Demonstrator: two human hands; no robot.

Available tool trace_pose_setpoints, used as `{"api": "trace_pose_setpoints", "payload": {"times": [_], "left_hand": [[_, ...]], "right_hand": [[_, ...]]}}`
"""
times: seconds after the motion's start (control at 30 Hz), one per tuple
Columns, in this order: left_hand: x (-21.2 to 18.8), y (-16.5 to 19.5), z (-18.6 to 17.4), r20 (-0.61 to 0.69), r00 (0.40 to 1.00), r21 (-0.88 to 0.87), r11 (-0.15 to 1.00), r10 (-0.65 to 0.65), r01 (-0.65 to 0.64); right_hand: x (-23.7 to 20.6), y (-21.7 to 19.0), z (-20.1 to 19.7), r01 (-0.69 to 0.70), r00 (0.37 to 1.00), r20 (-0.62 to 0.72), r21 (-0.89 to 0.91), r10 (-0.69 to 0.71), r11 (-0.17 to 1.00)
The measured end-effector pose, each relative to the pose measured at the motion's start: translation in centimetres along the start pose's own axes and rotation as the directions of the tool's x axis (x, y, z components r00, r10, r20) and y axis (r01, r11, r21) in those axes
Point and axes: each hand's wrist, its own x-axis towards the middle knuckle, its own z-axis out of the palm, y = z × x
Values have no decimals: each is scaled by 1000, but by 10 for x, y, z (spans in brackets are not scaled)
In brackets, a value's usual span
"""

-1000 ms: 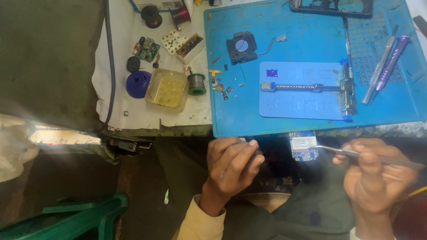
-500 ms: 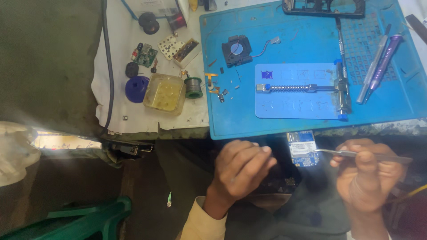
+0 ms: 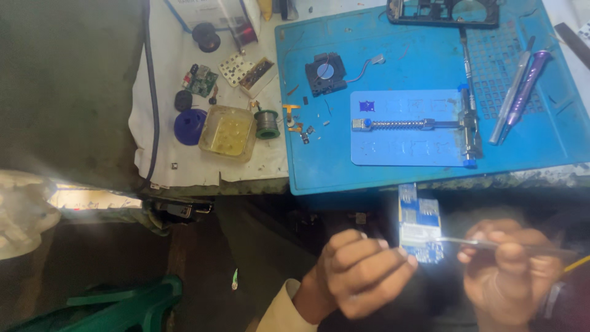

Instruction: The person works at a repair bench on a small circuit board, holding it with tweezers while using a soldering iron on its contacts, then places the board on the mat. They then pick up a small cooling fan and use a metal tool to pry and work around its edge, turning it over in their hands.

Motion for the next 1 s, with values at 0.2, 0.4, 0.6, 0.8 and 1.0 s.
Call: {"api": "trace_pose_setpoints", "payload": {"times": [0.2,0.4,0.6,0.8,1.0], "left_hand": [[21,10,-18,31,996,290,953,87,-92],[26,-7,-30,-121,993,375,925,-14,58],[-25,12,-26,-216,913,343,849,-346,403],[-54,16,-2,-111,909,199,887,-401,416],[-59,9,10,-33,872,19,872,-488,489]], "right_hand": [[13,-23,27,98,988,120,43,-102,994],[82,-37,94,512,850,387,-768,-357,385],[112,-35,130,246,966,173,-391,-192,887],[129,-52,147,245,963,241,-589,-121,770],[157,-67,171,341,918,381,-621,-108,706]]}}
